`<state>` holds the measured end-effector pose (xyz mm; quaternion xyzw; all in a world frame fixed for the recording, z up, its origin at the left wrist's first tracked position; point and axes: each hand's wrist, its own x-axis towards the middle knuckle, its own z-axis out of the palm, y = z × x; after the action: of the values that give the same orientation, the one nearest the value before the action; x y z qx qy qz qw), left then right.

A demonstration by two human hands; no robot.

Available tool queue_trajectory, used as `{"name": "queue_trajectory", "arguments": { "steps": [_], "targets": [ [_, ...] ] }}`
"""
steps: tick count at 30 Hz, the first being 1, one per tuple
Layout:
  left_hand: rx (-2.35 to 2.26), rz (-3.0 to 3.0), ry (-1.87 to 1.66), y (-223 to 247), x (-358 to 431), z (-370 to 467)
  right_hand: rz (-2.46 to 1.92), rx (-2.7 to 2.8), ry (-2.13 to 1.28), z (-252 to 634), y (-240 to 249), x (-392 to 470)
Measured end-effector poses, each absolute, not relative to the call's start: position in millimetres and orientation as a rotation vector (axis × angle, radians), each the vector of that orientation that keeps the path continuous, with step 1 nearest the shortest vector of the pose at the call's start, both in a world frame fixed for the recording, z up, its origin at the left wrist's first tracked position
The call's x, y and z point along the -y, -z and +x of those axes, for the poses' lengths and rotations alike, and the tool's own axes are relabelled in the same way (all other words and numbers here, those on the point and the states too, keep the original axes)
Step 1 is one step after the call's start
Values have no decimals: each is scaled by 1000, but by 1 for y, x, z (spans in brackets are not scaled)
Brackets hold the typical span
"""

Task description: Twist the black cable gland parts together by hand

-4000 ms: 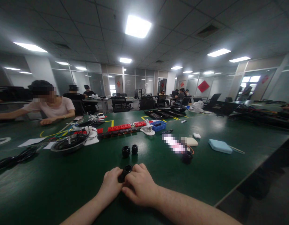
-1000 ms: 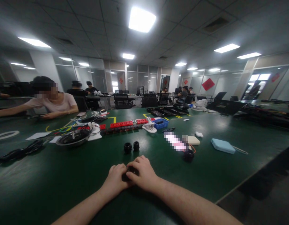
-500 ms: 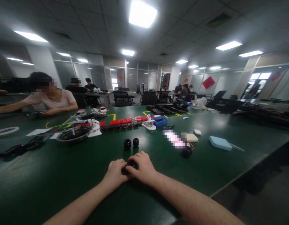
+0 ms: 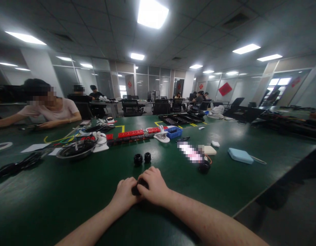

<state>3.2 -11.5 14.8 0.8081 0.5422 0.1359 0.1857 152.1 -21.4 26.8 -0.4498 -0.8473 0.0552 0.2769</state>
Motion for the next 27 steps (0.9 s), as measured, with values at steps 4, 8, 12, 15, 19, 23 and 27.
{"name": "queue_trajectory", "arguments": {
  "steps": [4, 8, 12, 15, 19, 23, 27],
  "targets": [
    [-1547, 2308, -326, -11, 7, 2, -1118, 2364, -48, 150, -31, 24],
    [-1549, 2325, -302, -6, 3, 0, -1058, 2414, 57, 148, -30, 25],
    [-1553, 2360, -321, -3, 3, 0, -1000, 2443, 154, 147, -26, 25],
    [-1602, 2342, -336, 0, 2, 2, -945, 2484, 225, 147, -23, 26],
    [-1579, 2316, -375, -3, 3, 3, -882, 2535, 286, 146, -22, 31],
    [-1554, 2298, -362, -12, 8, 3, -879, 2532, 298, 145, -22, 35],
    [-1568, 2298, -354, -15, 10, 4, -897, 2535, 311, 144, -23, 38]
  ]
}}
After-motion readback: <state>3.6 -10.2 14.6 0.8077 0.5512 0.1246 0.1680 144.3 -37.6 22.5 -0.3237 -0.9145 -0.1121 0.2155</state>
